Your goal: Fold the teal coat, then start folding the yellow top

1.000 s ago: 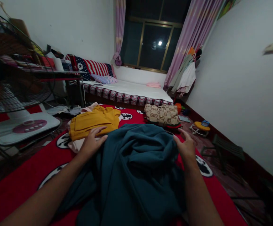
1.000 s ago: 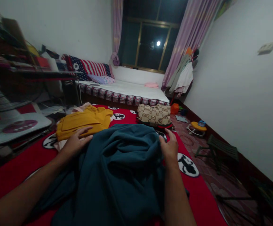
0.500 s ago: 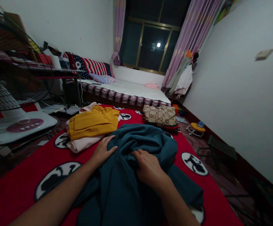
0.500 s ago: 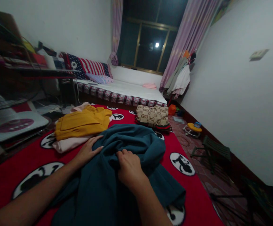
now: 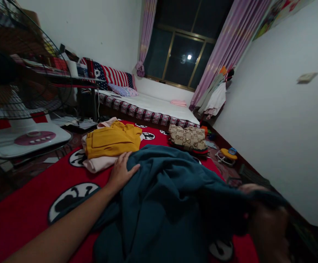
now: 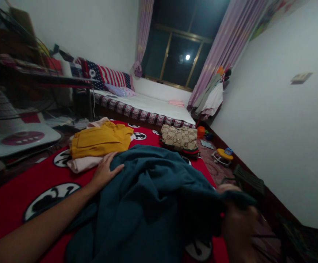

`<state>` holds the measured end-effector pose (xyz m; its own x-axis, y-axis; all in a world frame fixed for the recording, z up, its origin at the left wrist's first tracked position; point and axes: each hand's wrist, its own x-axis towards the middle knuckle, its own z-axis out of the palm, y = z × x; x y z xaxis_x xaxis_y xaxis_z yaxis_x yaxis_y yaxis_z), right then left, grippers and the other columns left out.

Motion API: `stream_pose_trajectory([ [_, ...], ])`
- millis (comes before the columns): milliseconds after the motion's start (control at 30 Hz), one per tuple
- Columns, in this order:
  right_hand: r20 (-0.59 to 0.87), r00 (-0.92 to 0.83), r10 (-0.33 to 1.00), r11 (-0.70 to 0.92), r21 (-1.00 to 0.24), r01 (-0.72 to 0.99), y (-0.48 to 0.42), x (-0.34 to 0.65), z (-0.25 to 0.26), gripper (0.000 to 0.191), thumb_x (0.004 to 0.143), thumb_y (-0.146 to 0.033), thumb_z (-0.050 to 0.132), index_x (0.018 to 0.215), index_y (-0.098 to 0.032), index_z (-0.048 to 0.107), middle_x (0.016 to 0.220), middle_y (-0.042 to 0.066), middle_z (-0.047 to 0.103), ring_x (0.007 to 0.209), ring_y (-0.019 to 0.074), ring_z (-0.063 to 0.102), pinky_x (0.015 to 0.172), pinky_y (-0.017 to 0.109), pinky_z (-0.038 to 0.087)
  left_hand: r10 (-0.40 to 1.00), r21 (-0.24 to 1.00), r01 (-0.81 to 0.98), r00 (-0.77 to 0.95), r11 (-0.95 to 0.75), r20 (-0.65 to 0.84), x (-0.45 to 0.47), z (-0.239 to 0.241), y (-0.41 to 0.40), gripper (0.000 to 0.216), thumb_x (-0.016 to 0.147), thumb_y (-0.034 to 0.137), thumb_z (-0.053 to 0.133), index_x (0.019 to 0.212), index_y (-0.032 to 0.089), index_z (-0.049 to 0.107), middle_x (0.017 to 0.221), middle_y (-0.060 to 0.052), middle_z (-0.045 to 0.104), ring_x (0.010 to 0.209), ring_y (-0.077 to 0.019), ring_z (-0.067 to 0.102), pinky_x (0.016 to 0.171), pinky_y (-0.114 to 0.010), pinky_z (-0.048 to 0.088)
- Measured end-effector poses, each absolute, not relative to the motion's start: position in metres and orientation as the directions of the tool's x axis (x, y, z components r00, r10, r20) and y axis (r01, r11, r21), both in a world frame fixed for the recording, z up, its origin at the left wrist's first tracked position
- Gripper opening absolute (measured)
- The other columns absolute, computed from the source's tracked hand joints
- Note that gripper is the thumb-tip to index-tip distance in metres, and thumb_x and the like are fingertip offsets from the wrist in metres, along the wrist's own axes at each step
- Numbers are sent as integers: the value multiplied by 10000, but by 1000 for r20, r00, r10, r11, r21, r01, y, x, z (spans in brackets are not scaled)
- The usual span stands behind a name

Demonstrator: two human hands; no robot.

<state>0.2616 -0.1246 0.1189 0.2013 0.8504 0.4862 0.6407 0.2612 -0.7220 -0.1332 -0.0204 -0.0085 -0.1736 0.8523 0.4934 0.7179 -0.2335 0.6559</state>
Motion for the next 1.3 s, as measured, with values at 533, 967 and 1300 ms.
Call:
stream_pose_trajectory([
  [533, 294, -98, 951, 290, -733, 616, -97, 210, 50, 307, 799, -495, 589, 883, -232, 722, 957, 59, 714, 923, 245, 656, 816, 329, 525, 851, 216, 973, -43, -83, 524, -188, 31, -21, 583, 735, 218, 598, 1313, 241, 535, 1357, -136, 494, 1270, -356, 382, 1022, -535, 325],
  [967, 272, -63, 960, 264, -812, 520, -98, 213, 18, 268, 807, -470, 587, 836, -229, 703, 902, 47, 692, 882, 232, 649, 808, 303, 504, 881, -1, 933, 340, -360, 329, -222, 47, 20, 576, 743, 48, 439, 1198, 337, 642, 1047, -109, 533, 962, -293, 504, 858, -406, 402],
  [1300, 247, -92, 965, 260, -834, 487, -98, 217, 14, 271, 846, -457, 555, 860, -220, 687, 950, 59, 673, 931, 232, 629, 854, 320, 488, 844, 244, 829, 409, -503, 347, -274, 75, 20, 77, 630, 197, 636, 576, 251, 644, 1063, -50, 657, 974, -207, 553, 932, -318, 426],
])
